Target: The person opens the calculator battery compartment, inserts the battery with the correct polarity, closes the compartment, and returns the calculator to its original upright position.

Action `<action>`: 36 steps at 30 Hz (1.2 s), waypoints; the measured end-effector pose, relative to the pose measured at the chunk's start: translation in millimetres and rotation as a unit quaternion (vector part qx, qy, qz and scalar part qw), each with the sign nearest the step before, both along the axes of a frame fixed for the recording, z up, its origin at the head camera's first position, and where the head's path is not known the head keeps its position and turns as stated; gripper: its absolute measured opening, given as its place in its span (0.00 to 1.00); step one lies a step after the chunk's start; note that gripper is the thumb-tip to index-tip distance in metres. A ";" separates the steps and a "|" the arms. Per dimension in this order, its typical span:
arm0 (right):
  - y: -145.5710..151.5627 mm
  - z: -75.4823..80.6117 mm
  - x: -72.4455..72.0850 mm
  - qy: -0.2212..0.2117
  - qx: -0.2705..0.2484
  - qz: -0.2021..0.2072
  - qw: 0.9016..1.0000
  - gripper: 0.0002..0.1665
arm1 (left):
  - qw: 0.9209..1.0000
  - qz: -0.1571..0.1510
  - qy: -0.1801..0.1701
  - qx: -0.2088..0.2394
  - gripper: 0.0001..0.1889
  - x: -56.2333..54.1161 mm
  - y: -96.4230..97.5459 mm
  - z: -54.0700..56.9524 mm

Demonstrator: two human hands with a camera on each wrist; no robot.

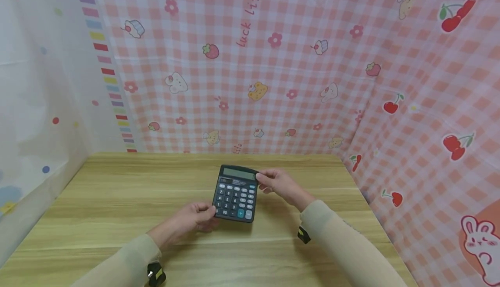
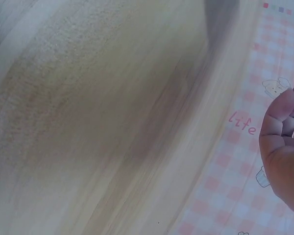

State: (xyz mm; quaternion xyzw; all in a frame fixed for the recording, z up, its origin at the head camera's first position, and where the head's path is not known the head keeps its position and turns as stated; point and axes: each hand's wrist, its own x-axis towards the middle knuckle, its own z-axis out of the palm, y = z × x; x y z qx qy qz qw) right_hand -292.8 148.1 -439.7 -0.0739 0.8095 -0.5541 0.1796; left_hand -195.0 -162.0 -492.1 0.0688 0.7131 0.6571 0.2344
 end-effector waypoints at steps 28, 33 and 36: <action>-0.2 -8.0 1.1 -0.012 0.021 -0.010 1.000 0.14 | 0.992 0.013 0.113 -0.059 0.54 1.7 8.9 10.0; -0.5 -9.1 0.9 -0.013 0.022 -0.006 1.000 0.14 | 0.990 0.006 0.121 -0.069 0.54 2.1 9.6 10.6; -0.8 -9.6 1.2 -0.009 0.020 -0.004 1.000 0.14 | 0.991 -0.002 0.118 -0.067 0.53 2.0 9.6 11.4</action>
